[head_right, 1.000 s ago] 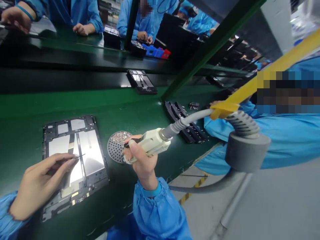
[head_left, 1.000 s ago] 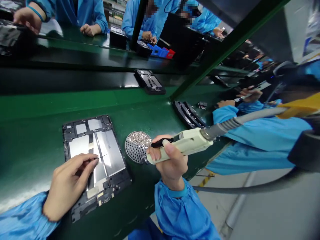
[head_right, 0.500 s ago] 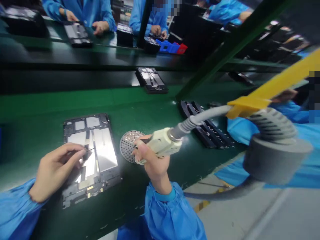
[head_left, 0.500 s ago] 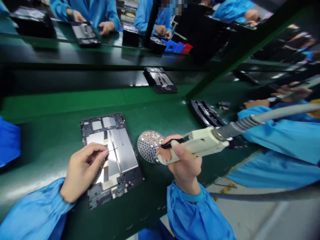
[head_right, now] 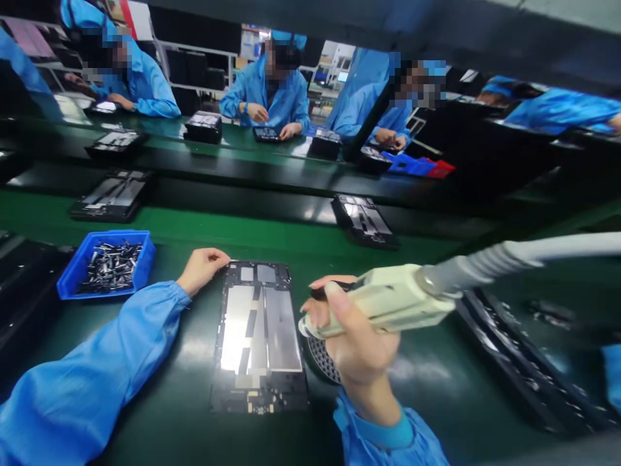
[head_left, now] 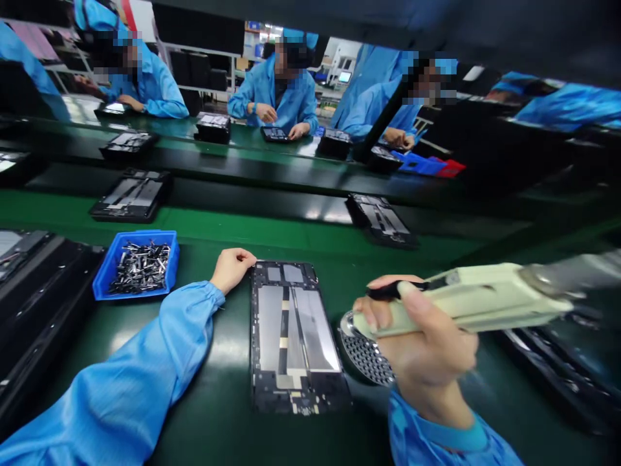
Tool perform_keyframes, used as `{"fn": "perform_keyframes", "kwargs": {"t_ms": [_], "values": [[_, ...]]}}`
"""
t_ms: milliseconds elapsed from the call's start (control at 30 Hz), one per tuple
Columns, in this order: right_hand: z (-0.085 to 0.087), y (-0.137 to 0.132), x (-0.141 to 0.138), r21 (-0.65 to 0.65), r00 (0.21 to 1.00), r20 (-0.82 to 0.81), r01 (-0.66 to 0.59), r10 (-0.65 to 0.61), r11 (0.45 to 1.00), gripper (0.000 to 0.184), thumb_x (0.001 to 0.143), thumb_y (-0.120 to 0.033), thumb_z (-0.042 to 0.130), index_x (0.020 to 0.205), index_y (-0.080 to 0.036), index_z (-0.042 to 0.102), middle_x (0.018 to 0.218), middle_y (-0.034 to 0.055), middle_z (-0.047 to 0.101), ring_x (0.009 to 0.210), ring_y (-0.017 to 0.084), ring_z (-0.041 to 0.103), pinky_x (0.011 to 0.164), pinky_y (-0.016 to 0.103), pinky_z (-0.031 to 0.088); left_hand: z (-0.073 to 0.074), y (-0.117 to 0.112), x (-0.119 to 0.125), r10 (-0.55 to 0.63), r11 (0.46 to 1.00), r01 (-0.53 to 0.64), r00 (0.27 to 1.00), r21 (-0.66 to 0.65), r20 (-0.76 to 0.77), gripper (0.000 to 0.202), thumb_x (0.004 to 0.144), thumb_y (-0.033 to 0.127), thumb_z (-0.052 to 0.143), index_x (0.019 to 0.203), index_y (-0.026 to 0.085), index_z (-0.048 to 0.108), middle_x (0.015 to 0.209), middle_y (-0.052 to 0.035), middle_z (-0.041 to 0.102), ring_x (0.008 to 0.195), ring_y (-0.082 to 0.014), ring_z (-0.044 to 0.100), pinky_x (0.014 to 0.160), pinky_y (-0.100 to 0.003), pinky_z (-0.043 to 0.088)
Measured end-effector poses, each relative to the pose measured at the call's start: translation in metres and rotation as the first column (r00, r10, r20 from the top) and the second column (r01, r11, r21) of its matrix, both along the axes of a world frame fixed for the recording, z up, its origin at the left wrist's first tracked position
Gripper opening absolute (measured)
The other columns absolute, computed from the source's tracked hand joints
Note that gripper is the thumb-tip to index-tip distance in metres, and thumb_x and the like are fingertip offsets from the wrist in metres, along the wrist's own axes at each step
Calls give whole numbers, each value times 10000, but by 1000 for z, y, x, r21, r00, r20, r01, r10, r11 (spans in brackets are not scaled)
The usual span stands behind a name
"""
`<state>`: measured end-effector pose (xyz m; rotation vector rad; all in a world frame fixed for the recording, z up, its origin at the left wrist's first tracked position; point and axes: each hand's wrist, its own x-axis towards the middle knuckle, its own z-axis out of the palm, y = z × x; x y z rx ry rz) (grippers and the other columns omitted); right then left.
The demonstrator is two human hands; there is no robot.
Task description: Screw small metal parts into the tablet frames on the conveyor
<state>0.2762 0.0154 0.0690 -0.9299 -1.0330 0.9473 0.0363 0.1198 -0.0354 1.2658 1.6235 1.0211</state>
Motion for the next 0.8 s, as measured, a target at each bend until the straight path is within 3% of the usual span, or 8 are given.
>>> {"fn": "perform_keyframes", "kwargs": {"t_ms": [267,467,800], "values": [[-20,66,-68,54,994,-113,-8,14,999,349,681,-483,882,701,-186,700,402,-66,521,328,120,484,435,307,558,-8,6,-2,-90,996,90,996,-26,-13,59,798,155,709,765,146,757,705,-18,702,595,-109,590,605,-211,488],[-33,112,-119,33,993,-89,-73,76,997,320,709,-463,827,661,-185,676,382,-60,516,334,112,476,439,285,556,-11,11,-1,-144,983,148,988,-108,49,83,856,135,680,817,113,750,644,-6,652,477,-86,553,459,-181,458],[-49,128,-136,13,997,-67,-39,39,999,341,701,-489,806,651,-189,653,386,-71,499,325,106,484,434,270,543,-15,11,3,-130,984,135,990,-119,44,86,842,139,696,810,126,774,652,-8,673,482,-93,570,513,-195,484]]}}
